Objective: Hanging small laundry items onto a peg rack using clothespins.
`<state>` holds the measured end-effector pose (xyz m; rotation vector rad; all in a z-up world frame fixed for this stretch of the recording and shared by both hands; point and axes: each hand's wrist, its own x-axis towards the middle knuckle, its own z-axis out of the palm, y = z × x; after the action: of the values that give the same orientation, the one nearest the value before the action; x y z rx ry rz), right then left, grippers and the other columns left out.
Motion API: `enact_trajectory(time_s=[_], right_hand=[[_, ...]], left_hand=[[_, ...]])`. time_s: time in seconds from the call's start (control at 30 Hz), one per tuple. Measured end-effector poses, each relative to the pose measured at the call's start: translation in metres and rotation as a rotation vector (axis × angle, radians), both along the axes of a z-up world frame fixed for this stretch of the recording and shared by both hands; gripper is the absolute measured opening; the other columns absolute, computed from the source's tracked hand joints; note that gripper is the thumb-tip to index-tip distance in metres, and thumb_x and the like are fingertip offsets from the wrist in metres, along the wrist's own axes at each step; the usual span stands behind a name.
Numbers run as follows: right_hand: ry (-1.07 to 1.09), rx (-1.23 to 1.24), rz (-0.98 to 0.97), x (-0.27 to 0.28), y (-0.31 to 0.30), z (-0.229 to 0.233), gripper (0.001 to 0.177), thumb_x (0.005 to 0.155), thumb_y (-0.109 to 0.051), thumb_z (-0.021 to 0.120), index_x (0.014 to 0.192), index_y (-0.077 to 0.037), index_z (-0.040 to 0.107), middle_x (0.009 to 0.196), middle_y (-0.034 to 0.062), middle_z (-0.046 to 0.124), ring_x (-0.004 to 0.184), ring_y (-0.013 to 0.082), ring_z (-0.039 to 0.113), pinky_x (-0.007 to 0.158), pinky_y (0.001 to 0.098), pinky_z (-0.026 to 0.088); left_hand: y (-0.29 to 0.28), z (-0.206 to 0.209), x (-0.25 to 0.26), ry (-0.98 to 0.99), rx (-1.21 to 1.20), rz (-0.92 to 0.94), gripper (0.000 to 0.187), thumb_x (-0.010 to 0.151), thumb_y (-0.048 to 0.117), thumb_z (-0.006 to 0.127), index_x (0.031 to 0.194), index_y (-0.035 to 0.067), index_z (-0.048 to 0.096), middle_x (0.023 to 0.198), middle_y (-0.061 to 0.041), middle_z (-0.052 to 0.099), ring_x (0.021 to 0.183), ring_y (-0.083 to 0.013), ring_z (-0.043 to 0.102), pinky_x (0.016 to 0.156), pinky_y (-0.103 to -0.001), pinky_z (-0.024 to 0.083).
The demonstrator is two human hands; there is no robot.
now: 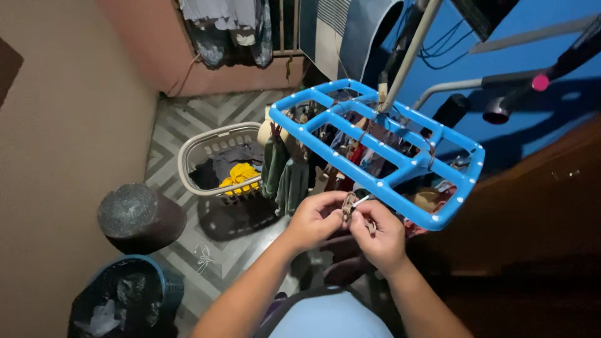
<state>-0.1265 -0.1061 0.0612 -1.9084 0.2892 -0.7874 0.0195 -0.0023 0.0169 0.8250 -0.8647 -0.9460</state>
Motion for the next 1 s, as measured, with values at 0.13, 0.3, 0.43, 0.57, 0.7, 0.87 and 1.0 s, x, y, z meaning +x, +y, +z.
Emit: enact_trajectory(time_s=[0.13,0.3,0.43,0.57,0.7,0.87,1.0], right_hand=[[0.031,-0.094,-0.006,-0.003,-0.009,-0.002,0.008,0.095,-0.006,0.065,0.101,0.000,0.067,0.087,0.0021,0.071,0.077,0.0077,0.065,0.070,0.0226,0.054],[0.050,-0.091,-0.029,-0.006,-0.017,-0.021,0.008,0.098,-0.007,0.065,0.103,-0.001,0.068,0.085,0.0010,0.067,0.075,0.0064,0.060,0.068,0.0227,0.051],[0.010,-0.004,-0.010,0.000,-0.019,-0.024,0.008,0.097,-0.005,0.064,0.103,-0.001,0.067,0.085,0.0009,0.067,0.074,0.0064,0.061,0.066,0.0230,0.052],[-0.127,-0.402,-0.126,0.003,-0.017,-0.013,0.008,0.091,-0.002,0.069,0.099,0.001,0.068,0.076,0.0044,0.065,0.064,0.0123,0.060,0.060,0.0266,0.049],[-0.166,-0.381,-0.107,0.004,-0.018,-0.019,0.007,0.092,0.000,0.069,0.099,-0.001,0.069,0.076,0.0041,0.067,0.064,0.0141,0.063,0.061,0.0282,0.050],[-0.222,-0.402,-0.127,0.005,-0.019,-0.031,0.010,0.093,-0.002,0.069,0.103,0.000,0.068,0.087,0.0077,0.067,0.074,0.0172,0.064,0.068,0.0306,0.051],[-0.155,-0.277,-0.087,0.001,-0.020,-0.044,0.009,0.097,-0.005,0.066,0.105,-0.001,0.068,0.090,0.0068,0.069,0.077,0.0155,0.065,0.071,0.0291,0.052]], left_hand=[[-0.002,0.005,-0.004,-0.038,0.018,0.033,0.034,0.098,0.005,0.056,0.130,-0.004,0.065,0.101,-0.002,0.069,0.085,-0.0073,0.062,0.079,-0.026,0.055],[0.001,0.010,-0.017,-0.057,0.112,0.159,0.033,0.099,0.006,0.056,0.131,-0.001,0.063,0.096,0.000,0.067,0.079,-0.0059,0.061,0.072,-0.024,0.054],[-0.001,0.008,-0.032,0.032,0.151,0.252,0.034,0.097,0.005,0.058,0.130,0.000,0.062,0.096,0.001,0.068,0.078,-0.0050,0.062,0.070,-0.023,0.055],[-0.005,-0.015,-0.039,-0.003,0.188,0.381,0.041,0.094,-0.001,0.061,0.135,0.000,0.061,0.089,0.001,0.063,0.075,-0.0049,0.059,0.067,-0.023,0.053],[-0.002,-0.007,-0.041,0.250,0.156,0.240,0.058,0.091,-0.001,0.057,0.148,0.007,0.049,0.082,0.000,0.059,0.068,-0.0070,0.059,0.064,-0.024,0.053],[0.002,-0.009,-0.042,0.475,0.154,0.096,0.048,0.091,0.003,0.052,0.139,0.007,0.049,0.082,-0.005,0.065,0.063,-0.0105,0.059,0.059,-0.026,0.052],[0.003,-0.019,-0.045,0.481,0.118,0.050,0.038,0.094,0.001,0.054,0.131,0.007,0.049,0.084,-0.006,0.065,0.063,-0.0104,0.058,0.059,-0.026,0.050]])
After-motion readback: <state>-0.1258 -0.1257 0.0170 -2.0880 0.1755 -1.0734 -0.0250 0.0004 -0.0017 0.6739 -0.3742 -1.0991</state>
